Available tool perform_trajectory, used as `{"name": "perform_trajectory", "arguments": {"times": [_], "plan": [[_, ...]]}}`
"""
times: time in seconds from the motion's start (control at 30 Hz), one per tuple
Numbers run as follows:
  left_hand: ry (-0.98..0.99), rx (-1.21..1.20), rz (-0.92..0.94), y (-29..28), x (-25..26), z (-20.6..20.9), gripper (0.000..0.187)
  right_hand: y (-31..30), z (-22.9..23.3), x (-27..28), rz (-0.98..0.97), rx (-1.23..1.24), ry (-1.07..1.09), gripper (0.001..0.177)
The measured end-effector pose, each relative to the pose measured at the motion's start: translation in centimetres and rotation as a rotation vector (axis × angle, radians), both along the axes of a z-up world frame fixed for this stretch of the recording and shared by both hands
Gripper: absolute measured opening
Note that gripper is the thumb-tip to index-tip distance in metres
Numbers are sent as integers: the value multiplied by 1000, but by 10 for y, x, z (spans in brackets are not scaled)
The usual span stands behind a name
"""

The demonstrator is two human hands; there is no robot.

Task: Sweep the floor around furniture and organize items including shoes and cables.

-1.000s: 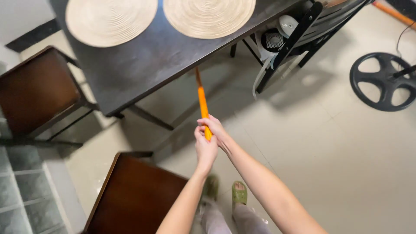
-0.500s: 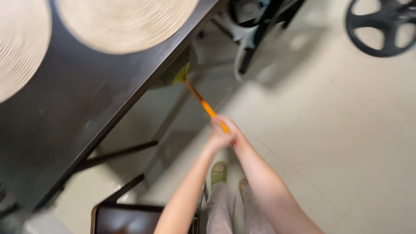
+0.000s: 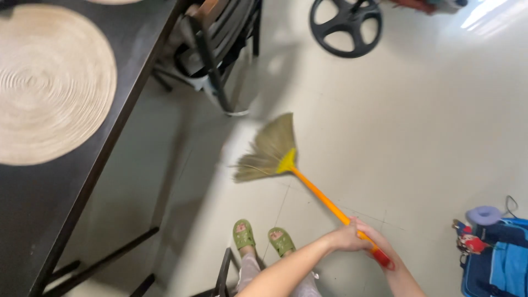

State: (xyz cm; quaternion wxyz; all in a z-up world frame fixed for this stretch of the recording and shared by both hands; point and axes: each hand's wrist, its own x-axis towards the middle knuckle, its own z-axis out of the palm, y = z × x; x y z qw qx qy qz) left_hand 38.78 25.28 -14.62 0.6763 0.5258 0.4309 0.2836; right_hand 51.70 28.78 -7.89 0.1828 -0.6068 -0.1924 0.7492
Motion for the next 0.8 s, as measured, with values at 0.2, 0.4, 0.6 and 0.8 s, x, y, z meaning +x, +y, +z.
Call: {"name": "perform_trajectory", "arguments": {"times": [0.2, 0.4, 0.6, 0.8], "plan": [[119, -64, 59, 64, -34, 65, 57, 48, -9, 98, 126, -198, -226, 16], [356, 251, 492, 143, -156, 137, 36, 100, 13, -43, -146, -109, 226, 21], [557, 710, 705, 234, -325, 208, 36, 191, 107, -250, -272, 158, 195, 14], [900, 750, 821, 315, -484, 245, 56, 271, 111, -408, -381, 114, 215, 10]]}}
